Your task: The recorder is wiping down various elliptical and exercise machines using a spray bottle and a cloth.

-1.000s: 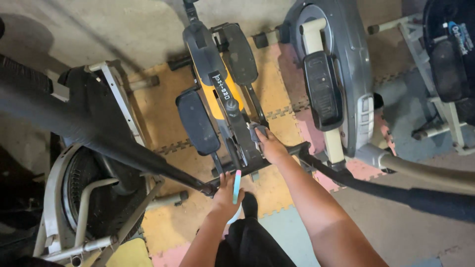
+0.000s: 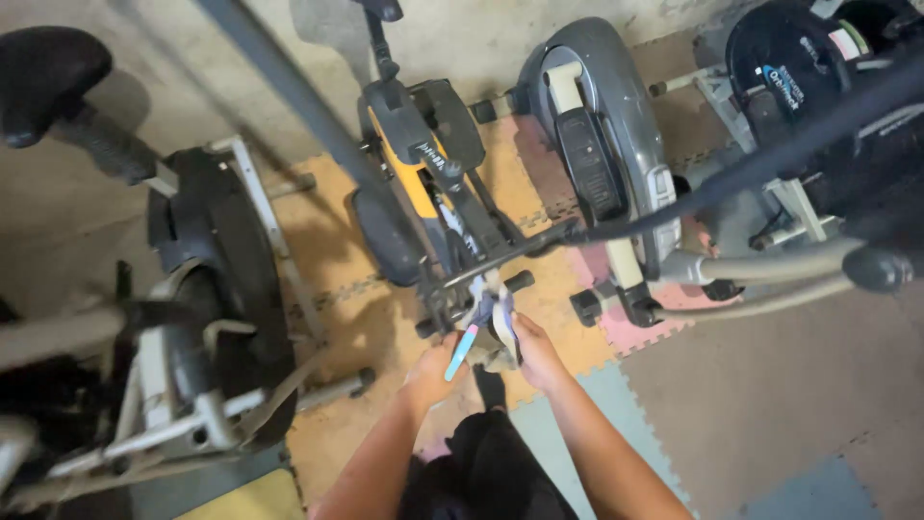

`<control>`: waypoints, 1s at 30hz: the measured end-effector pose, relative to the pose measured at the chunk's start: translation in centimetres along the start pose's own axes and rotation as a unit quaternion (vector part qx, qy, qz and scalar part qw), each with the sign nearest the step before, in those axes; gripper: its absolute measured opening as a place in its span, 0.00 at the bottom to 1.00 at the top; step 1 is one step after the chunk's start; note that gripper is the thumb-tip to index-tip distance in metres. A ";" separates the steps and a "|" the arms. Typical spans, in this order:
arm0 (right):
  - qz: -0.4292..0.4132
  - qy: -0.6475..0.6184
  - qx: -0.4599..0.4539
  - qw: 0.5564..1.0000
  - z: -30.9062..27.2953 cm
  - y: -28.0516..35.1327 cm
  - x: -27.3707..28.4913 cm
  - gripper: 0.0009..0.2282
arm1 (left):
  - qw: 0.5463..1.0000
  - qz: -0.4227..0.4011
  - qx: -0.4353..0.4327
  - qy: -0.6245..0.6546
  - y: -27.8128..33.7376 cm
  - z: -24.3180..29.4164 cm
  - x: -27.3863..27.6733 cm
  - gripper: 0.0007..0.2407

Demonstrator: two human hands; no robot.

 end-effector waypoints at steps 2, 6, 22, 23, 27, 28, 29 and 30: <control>-0.032 -0.035 -0.008 0.999 2.1 3.9 -3.2 0.16 | 0.999 0.005 -0.038 0.001 2.9 0.4 0.4 0.21; -0.100 -0.090 -0.009 0.991 6.3 9.0 -7.1 0.16 | 0.998 -0.018 -0.052 -0.022 7.6 2.2 1.2 0.15; -0.137 0.030 0.044 0.989 5.6 19.9 -13.3 0.17 | 0.992 0.068 -0.028 -0.102 17.3 8.2 4.0 0.16; -0.149 0.060 0.065 0.985 5.4 20.2 -13.5 0.17 | 0.990 0.085 -0.053 -0.099 17.8 8.6 3.8 0.16; -0.186 0.118 0.066 0.973 6.4 20.9 -12.7 0.18 | 0.990 0.119 -0.060 -0.043 19.8 9.6 2.5 0.15; -0.193 0.128 0.062 0.971 6.3 21.4 -12.4 0.18 | 0.989 0.130 -0.055 -0.040 20.1 9.5 2.1 0.15; -0.184 0.170 0.065 0.966 6.3 21.8 -12.0 0.18 | 0.992 0.114 -0.033 -0.050 20.2 9.1 1.2 0.14; -0.175 0.211 0.069 0.959 6.2 22.3 -11.5 0.18 | 0.993 0.097 -0.011 -0.059 20.4 8.7 0.2 0.13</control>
Point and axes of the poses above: each hand's wrist, its own y-axis away from the middle knuckle, its own x-axis out of the back of the hand, z = x × y, the point moved 9 cm from there along -y, towards the middle knuckle, and after that the axes turned 8 degrees about -x, right-handed, at the moved point
